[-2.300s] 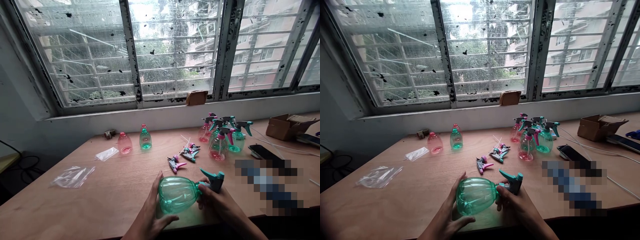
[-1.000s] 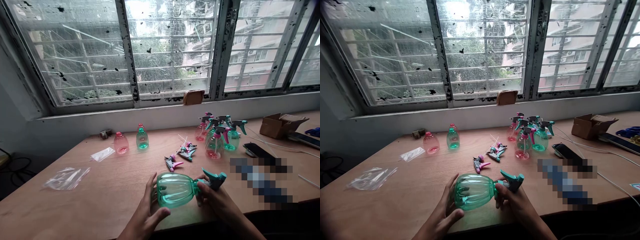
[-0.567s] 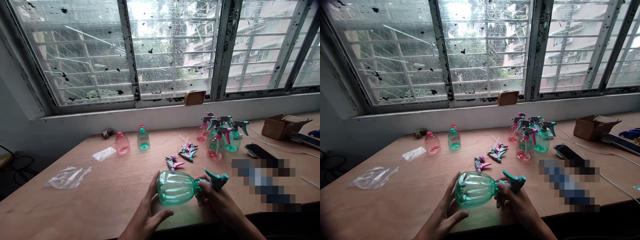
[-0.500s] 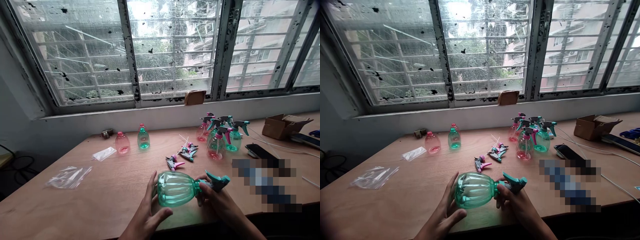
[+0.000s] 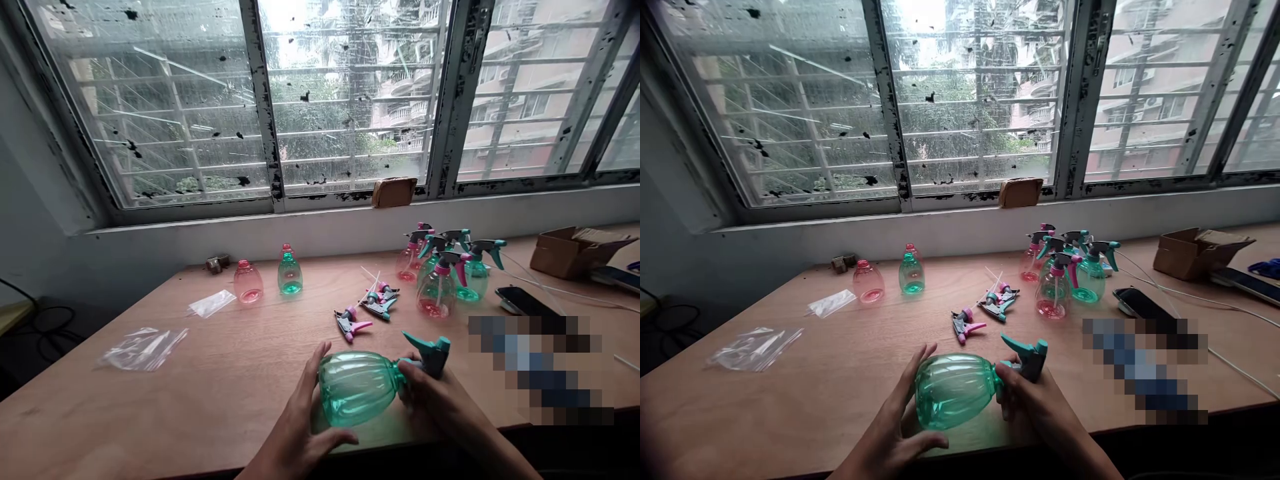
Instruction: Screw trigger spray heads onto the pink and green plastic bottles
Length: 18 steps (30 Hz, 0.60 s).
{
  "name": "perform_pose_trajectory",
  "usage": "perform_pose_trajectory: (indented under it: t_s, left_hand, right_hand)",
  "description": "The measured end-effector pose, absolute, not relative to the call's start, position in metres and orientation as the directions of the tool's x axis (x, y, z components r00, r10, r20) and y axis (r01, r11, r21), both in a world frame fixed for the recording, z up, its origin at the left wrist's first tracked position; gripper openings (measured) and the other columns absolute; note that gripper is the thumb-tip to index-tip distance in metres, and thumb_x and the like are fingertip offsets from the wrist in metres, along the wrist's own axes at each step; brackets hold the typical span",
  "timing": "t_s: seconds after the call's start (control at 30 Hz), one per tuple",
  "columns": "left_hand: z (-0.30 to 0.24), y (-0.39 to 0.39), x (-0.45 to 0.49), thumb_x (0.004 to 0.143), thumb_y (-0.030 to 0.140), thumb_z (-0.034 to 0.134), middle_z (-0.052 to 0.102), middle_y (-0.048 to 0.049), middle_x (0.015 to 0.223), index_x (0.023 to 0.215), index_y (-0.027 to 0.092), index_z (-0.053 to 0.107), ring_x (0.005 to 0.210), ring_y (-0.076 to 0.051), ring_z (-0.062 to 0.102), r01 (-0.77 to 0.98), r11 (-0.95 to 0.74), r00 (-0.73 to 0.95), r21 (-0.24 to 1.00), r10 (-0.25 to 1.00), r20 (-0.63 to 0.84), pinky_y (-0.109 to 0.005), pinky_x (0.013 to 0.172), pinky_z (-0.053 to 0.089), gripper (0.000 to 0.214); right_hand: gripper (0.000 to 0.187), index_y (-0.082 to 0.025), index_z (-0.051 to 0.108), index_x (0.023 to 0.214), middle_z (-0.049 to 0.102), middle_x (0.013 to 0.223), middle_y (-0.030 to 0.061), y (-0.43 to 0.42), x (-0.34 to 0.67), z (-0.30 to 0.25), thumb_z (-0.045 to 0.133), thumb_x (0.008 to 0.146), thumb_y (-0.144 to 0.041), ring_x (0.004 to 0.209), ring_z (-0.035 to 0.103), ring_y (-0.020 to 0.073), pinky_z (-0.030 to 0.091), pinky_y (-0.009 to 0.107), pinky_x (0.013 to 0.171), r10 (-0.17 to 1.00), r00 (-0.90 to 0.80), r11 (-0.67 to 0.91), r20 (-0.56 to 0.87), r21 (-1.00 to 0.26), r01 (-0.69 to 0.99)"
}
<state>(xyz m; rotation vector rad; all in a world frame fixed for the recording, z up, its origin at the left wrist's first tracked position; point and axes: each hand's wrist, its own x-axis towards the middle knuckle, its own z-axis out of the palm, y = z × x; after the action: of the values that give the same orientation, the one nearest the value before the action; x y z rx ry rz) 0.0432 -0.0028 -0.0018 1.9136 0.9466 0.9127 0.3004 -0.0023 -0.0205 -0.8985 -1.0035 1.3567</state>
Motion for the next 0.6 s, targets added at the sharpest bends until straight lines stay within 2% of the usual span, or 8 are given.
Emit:
perform_pose_trajectory:
  t_s: [0.1,0.27,0.3,0.37,0.43,0.47,0.53,0.6]
  left_hand:
    - [-0.004,-0.004,0.043,0.069,0.006,0.084,0.021,-0.0009,0.167,0.153,0.048,0.006,0.153,-0.029,0.017,0.424,-0.494,0.436,0.759,0.846,0.307,-0.054,0.123,0.015,0.122]
    - [-0.004,-0.004,0.044,0.078,0.007,0.076,0.011,0.0016,0.169,0.148,0.05,0.026,0.154,-0.029,0.012,0.461,-0.524,0.481,0.716,0.826,0.294,-0.053,0.122,0.019,0.096]
    - [-0.006,-0.003,0.044,0.077,0.007,0.075,0.011,0.0009,0.169,0.149,0.05,0.023,0.153,-0.03,0.012,0.448,-0.507,0.48,0.737,0.831,0.281,-0.054,0.122,0.019,0.099]
    - [-0.008,-0.002,0.045,0.074,0.012,0.08,0.011,-0.0033,0.169,0.154,0.046,0.004,0.153,-0.031,0.012,0.378,-0.445,0.452,0.812,0.854,0.258,-0.055,0.122,0.018,0.115]
    - [-0.006,-0.001,0.044,0.075,0.027,0.083,0.009,-0.0084,0.169,0.155,0.037,-0.01,0.154,-0.032,0.009,0.281,-0.352,0.427,0.893,0.879,0.213,-0.055,0.122,0.014,0.123]
    - [-0.002,-0.002,0.044,0.078,0.037,0.08,0.01,-0.0102,0.169,0.156,0.032,-0.009,0.153,-0.033,0.008,0.242,-0.313,0.433,0.918,0.882,0.186,-0.055,0.123,0.011,0.119]
    - [0.008,-0.003,0.044,0.088,0.053,0.063,0.02,-0.0115,0.167,0.158,0.026,0.008,0.153,-0.034,0.013,0.208,-0.275,0.478,0.939,0.866,0.148,-0.054,0.124,0.009,0.093]
    - [0.016,-0.005,0.045,0.093,0.055,0.053,0.036,-0.0107,0.161,0.154,0.026,0.028,0.15,-0.035,0.025,0.183,-0.284,0.515,0.941,0.843,0.154,-0.052,0.123,0.017,0.072]
  right_hand:
    - [0.038,-0.018,0.058,0.071,0.07,0.05,0.0,-0.003,0.3,-0.019,0.077,0.077,-0.051,0.036,0.056,0.012,0.036,0.023,0.04,0.999,-0.044,0.005,0.019,-0.954,-0.299]
    - [0.037,-0.019,0.057,0.076,0.072,0.054,-0.0001,-0.003,0.301,-0.021,0.08,0.076,-0.048,0.042,0.06,0.0131,0.039,0.024,0.045,0.997,-0.064,0.007,0.031,-0.942,-0.336]
    - [0.037,-0.02,0.057,0.077,0.071,0.053,-0.0011,-0.003,0.302,-0.021,0.081,0.076,-0.048,0.041,0.059,0.013,0.039,0.024,0.045,0.997,-0.063,0.017,0.04,-0.941,-0.339]
    - [0.037,-0.02,0.057,0.08,0.07,0.053,-0.0021,-0.004,0.302,-0.022,0.081,0.075,-0.048,0.041,0.058,0.0132,0.037,0.024,0.044,0.998,-0.035,0.041,0.055,-0.943,-0.329]
    - [0.037,-0.019,0.06,0.083,0.07,0.054,-0.0014,-0.005,0.301,-0.02,0.082,0.074,-0.048,0.042,0.059,0.0146,0.039,0.025,0.044,0.997,0.005,0.069,0.071,-0.944,-0.323]
    - [0.037,-0.018,0.062,0.084,0.07,0.055,-0.0011,-0.007,0.301,-0.019,0.082,0.073,-0.048,0.044,0.06,0.0153,0.041,0.027,0.045,0.996,0.017,0.086,0.086,-0.943,-0.323]
    - [0.036,-0.018,0.066,0.086,0.07,0.056,-0.0012,-0.009,0.3,-0.016,0.082,0.072,-0.047,0.045,0.061,0.0161,0.045,0.029,0.048,0.993,0.012,0.117,0.12,-0.937,-0.328]
    - [0.036,-0.018,0.068,0.087,0.069,0.055,-0.0015,-0.011,0.299,-0.013,0.082,0.072,-0.047,0.046,0.061,0.0168,0.046,0.03,0.048,0.991,-0.005,0.127,0.136,-0.937,-0.325]
